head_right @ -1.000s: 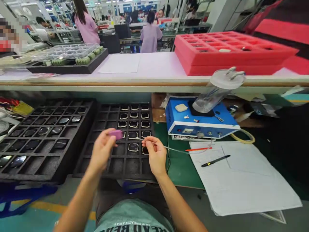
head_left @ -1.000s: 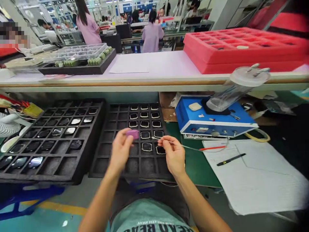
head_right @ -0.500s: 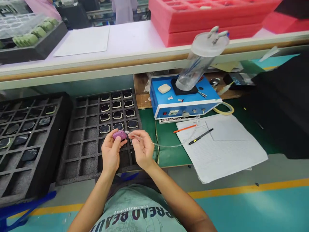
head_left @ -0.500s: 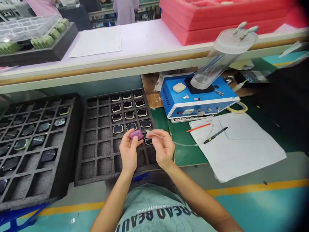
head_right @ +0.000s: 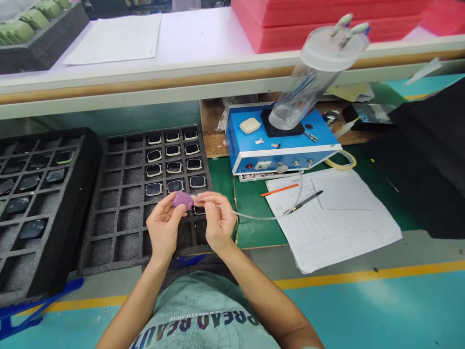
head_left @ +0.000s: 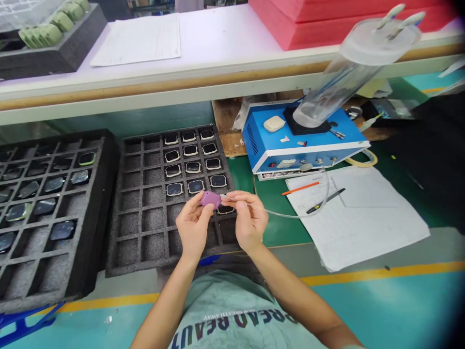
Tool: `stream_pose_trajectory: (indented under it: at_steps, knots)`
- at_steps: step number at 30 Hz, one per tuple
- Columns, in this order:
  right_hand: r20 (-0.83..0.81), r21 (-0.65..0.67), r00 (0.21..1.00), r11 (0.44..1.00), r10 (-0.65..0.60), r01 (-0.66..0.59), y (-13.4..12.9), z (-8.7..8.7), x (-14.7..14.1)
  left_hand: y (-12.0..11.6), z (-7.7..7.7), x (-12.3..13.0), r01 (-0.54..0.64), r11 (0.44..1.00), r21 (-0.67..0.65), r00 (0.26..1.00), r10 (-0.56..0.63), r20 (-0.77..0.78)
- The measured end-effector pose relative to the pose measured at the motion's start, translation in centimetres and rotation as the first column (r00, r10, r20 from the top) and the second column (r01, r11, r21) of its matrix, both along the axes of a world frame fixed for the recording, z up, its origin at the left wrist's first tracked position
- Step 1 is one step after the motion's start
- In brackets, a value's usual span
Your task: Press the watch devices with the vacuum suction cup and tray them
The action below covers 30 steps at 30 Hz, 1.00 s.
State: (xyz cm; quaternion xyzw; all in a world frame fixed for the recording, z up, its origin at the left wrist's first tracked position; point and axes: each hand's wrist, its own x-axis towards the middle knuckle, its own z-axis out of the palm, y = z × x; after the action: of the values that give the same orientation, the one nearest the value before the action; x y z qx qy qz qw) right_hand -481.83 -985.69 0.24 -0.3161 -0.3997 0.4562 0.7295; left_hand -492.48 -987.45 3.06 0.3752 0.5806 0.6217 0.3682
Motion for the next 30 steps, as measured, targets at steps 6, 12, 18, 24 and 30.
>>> stream_pose_trajectory:
  at_steps: [6, 12, 18, 24, 30]
  knots:
    - [0.165, 0.098, 0.986, 0.995, 0.011, -0.028, 0.05, 0.09, 0.07, -0.35, 0.23, 0.41, -0.038, 0.999, 0.031, 0.992, 0.041, -0.121]
    - [0.159, 0.158, 0.987, 0.987, -0.002, -0.023, 0.33, -0.06, 0.03, -0.44, -0.15, 0.23, -0.046, 0.996, 0.079, 0.969, 0.064, -0.239]
    - [0.13, 0.205, 0.991, 0.978, 0.019, -0.046, 0.47, -0.05, 0.02, -0.42, -0.43, 0.2, -0.047, 0.996, 0.071, 0.972, 0.062, -0.229]
    - [0.128, 0.208, 0.991, 0.977, 0.023, -0.05, 0.51, 0.05, 0.09, -0.39, -0.42, 0.2, -0.051, 0.997, 0.056, 0.971, 0.063, -0.23]
    - [0.146, 0.195, 0.989, 0.98, 0.014, -0.043, 0.5, 0.01, 0.09, -0.52, -0.47, 0.19, -0.052, 0.997, 0.053, 0.97, 0.064, -0.236]
